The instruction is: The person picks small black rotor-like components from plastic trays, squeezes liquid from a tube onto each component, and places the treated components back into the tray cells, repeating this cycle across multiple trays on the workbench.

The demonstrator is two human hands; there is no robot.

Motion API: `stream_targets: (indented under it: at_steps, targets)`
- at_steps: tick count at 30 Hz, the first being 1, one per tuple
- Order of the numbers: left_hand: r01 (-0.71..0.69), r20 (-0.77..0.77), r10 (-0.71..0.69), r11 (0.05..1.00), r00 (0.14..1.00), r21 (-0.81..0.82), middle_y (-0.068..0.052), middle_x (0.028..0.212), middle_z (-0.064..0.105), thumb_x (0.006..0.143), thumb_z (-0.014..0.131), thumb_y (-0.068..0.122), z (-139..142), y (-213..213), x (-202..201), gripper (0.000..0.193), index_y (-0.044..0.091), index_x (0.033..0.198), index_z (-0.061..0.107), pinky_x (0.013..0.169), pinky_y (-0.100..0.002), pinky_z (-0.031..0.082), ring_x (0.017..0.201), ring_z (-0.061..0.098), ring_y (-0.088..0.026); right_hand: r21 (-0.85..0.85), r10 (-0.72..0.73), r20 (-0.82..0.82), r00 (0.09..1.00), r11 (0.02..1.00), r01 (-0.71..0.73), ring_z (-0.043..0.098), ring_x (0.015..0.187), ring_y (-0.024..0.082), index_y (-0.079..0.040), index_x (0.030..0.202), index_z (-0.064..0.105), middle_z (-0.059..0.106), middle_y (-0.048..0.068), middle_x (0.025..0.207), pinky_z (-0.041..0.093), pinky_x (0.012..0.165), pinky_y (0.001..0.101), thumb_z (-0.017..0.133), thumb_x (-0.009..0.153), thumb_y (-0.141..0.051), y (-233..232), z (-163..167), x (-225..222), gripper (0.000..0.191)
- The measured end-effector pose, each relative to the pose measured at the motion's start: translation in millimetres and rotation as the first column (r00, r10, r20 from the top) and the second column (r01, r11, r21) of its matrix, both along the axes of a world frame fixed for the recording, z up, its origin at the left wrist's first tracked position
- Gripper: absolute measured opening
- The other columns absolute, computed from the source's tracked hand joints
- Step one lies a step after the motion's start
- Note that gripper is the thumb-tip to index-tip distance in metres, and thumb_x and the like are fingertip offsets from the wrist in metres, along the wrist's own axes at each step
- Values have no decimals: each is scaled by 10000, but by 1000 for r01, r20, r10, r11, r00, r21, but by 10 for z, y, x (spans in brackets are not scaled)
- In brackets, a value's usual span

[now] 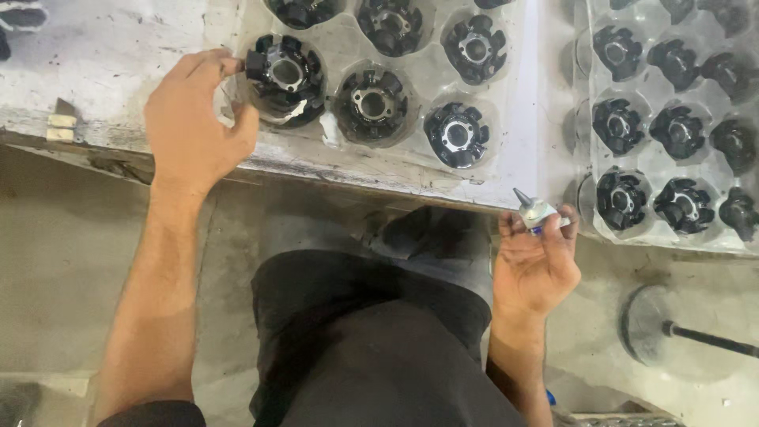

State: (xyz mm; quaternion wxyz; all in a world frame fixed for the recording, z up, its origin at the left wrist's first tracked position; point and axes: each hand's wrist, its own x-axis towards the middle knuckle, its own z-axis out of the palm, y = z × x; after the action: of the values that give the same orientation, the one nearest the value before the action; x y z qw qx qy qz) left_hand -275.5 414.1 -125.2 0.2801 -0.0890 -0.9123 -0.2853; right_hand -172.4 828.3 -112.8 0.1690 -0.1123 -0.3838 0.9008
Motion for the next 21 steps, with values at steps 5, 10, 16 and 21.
stream_targets:
  at_steps: [5, 10, 16, 21]
  targets:
    - [11, 39, -29, 915, 999, 402, -123, 1426, 648, 925, 697, 35, 124, 191, 105, 459, 77, 1371, 594, 1091, -416, 489, 1300, 637, -326, 41, 55, -73, 996, 998, -52, 647, 946, 229, -109, 1218, 577, 677, 70, 1071, 518, 1012, 456, 621, 1065, -81, -41, 36, 161, 162]
    - [148, -153, -84, 866, 985, 478, -147, 1497, 536, 1024, 759, 56, 393, 453, 328, 512, 77, 1458, 488, 1200, -452, 420, 1393, 547, -350, 104, 14, -69, 998, 995, -7, 662, 983, 220, -102, 1215, 580, 679, 62, 1074, 530, 1016, 448, 630, 1046, -70, -43, 47, 276, 179]
    - [146, -47, -153, 981, 987, -125, -265, 1414, 553, 960, 760, 309, 486, 1054, 24, 257, 75, 1059, 723, 1181, -664, 163, 1451, 303, -499, 123, 83, -66, 994, 990, -74, 682, 1069, 226, -79, 1200, 581, 694, 94, 1121, 546, 1025, 458, 640, 1036, -30, -136, 93, 247, 180]
    - [203, 7, -208, 949, 978, -241, -381, 1435, 484, 961, 734, 423, 463, 1359, -61, 409, 15, 982, 704, 1159, -738, 86, 1455, 243, -569, 143, 168, -66, 984, 977, -157, 688, 1093, 247, -57, 1205, 579, 692, 111, 1144, 546, 1047, 462, 657, 1028, 6, -237, 134, 240, 203]
